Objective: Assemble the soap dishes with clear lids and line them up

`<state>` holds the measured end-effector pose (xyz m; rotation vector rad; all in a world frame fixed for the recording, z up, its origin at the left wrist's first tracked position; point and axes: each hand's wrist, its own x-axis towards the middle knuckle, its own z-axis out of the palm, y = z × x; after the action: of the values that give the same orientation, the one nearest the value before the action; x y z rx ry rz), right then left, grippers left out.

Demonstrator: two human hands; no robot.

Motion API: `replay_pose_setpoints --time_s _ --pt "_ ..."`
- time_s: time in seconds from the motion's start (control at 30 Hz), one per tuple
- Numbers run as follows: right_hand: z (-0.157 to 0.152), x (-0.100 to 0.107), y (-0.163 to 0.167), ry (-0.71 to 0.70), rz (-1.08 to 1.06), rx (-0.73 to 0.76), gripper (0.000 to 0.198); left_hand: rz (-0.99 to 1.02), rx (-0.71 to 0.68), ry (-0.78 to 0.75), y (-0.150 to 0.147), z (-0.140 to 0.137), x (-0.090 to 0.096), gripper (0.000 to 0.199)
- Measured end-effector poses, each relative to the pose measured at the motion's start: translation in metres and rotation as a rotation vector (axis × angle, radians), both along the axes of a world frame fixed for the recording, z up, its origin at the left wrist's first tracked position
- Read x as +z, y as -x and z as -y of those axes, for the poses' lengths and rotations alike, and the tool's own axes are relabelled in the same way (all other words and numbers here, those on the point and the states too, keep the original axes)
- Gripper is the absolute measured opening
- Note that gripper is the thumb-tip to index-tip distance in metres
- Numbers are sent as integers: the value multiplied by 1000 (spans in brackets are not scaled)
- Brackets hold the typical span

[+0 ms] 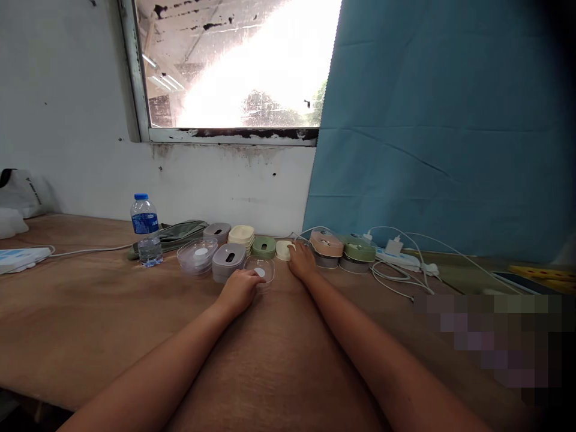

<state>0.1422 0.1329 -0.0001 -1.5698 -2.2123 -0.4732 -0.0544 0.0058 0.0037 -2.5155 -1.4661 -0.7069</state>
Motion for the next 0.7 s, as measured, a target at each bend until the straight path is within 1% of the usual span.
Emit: replay_pose_setpoints --time_s 0.07,0.13,0.27,0.33,0.43,0.7 --pt "1 9 -8 -63 -6 -33 47 2 -2 6 0 -1 -1 35" --pt "-2 18 -20 -112 -28 -107 56 0 2 15 0 -2 -1 36" --pt "-16 30 -49 -141 -58 -259 64 -3 1 30 -1 -4 -1 36" --pt "-22 31 -61 -129 -47 -292 61 -3 -4 30 -1 -5 -2 35" --pt "-25 28 -72 -112 -25 -295 54 -15 -1 13 1 -8 -3 35" --pt "-21 25 -74 -109 -30 -259 41 -30 -18 19 3 -12 -4 36"
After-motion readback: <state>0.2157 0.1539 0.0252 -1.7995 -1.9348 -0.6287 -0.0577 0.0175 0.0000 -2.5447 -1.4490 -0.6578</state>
